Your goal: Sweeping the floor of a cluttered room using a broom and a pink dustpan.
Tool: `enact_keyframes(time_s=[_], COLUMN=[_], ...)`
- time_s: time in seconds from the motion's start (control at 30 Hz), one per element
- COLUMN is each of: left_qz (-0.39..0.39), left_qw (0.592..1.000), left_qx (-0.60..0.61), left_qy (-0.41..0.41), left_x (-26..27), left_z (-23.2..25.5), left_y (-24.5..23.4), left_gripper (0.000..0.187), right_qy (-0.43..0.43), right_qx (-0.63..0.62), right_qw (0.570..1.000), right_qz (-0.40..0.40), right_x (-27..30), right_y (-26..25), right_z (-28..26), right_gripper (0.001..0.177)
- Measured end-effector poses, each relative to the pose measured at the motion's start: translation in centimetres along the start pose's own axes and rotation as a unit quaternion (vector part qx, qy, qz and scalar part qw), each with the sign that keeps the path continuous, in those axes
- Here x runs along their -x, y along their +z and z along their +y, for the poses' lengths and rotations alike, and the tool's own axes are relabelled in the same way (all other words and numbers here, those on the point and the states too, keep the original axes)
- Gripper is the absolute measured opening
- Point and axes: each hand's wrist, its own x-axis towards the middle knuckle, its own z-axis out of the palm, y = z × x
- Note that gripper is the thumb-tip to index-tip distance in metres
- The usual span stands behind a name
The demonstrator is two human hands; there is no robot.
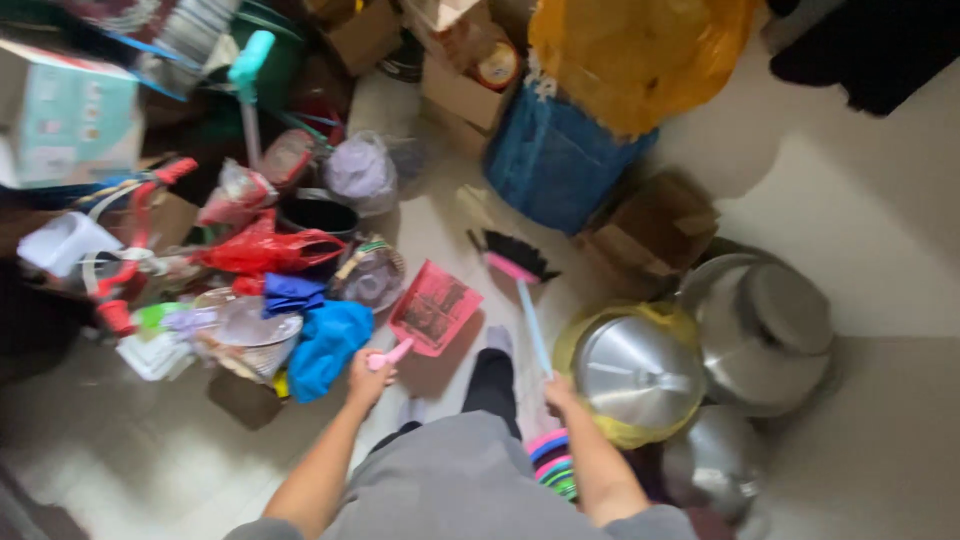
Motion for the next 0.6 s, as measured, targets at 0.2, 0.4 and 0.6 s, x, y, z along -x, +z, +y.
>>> enact_keyframes(time_s=[0.2, 0.4, 0.6], left_qz=[0.087, 0.137, 0.18], left_qw=[0.996, 0.987, 0.972], left_qx=[-0.012, -0.031, -0.07], left_qy=[-0.02, -0.076, -0.136], left_x=[-2.6, -5.3, -8.2], left_z=[3.6, 6.7, 8.9], left_y=[7.5, 13.3, 16.5], left_gripper=[0.041, 0.032, 0.036], right_qy=[-0.014, -0.011, 0.045], right_qx=[0.054, 0.054, 0.078], right_qw=[0.998, 0.997, 0.994], right_qz=[0.027, -0.047, -0.057], right_x=[0.4, -1.7, 1.3], right_y=[-3.6, -10.0, -17.2], right_z=[-8.7, -12.8, -15.4], right_gripper=[0.044, 0.049, 0.046])
